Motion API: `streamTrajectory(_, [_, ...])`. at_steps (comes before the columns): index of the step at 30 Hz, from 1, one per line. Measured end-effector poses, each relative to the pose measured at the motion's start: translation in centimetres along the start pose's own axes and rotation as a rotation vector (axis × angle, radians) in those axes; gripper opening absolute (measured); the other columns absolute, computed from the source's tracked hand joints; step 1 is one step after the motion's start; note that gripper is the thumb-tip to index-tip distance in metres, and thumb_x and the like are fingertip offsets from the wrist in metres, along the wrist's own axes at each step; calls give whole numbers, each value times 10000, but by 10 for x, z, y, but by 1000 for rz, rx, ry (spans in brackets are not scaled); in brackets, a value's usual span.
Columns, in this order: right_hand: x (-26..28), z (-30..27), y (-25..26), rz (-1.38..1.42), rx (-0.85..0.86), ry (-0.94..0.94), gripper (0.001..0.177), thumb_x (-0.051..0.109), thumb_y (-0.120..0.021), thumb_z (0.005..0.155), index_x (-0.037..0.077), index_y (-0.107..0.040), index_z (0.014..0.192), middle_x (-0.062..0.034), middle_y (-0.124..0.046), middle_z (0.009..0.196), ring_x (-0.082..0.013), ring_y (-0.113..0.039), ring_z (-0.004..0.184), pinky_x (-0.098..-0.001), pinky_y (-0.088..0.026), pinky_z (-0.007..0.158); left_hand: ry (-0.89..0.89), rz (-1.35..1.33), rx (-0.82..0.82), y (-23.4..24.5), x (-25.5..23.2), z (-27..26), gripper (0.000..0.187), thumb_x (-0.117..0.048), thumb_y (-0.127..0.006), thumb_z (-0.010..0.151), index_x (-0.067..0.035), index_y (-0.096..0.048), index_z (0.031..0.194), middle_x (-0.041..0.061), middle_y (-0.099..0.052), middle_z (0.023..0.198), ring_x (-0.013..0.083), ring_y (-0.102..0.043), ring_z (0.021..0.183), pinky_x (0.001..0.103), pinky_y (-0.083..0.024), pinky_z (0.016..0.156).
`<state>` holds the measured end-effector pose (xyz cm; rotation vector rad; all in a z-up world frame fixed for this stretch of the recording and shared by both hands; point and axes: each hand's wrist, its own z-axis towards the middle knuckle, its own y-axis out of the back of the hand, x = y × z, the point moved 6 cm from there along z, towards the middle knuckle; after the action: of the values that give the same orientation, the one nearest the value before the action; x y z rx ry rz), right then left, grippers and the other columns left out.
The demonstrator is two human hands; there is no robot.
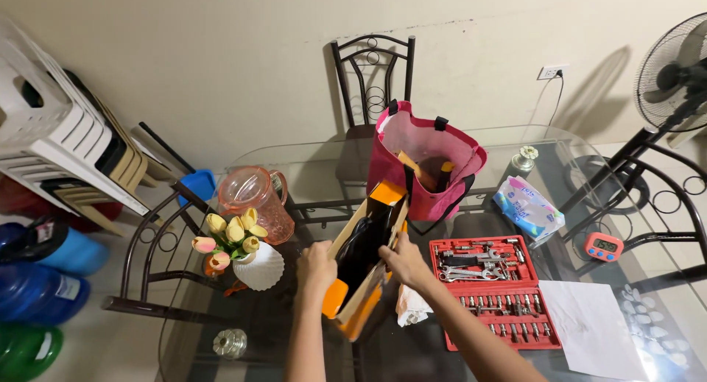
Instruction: The person unpacks a yellow corded drill from a cardboard box, then wipes the drill body, handle, and power cord with a white cloth. The drill is placed on the glass table next to a red socket set.
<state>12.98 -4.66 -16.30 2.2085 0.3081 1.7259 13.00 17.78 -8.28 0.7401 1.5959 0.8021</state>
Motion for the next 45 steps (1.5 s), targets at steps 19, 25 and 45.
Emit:
streamTrajectory(19, [-66, -20, -24, 787, 61, -72, 457, 310, -607, 919, 90, -530, 1313, -27, -593, 800, -114, -540, 611, -261, -408, 515, -120, 199, -268, 1, 28, -43, 150, -96, -632, 910, -93, -720, 1031, 187, -747, 895, 417, -711, 853, 522, -567, 785])
streamTrajectory(25, [-63, -35, 19, 557, -282, 27, 299, 284, -736, 903, 26, -669, 1039, 26, -519, 694, -62, -429, 580, -237, -326, 508, -148, 230, -310, 3, 15, -48, 240, -26, -627, 840, -43, -688, 1071, 202, -748, 923, 396, -740, 827, 462, -609, 730])
streamTrajectory(45, [-50, 198, 89, -959, -217, 361, 258, 304, -648, 798, 94, -761, 896, -202, -720, 903, -381, -685, 869, -457, -542, 733, -113, 213, -144, 1, 6, -56, 279, -50, -651, 877, -60, -692, 1153, 200, -749, 893, 362, -745, 815, 429, -604, 751])
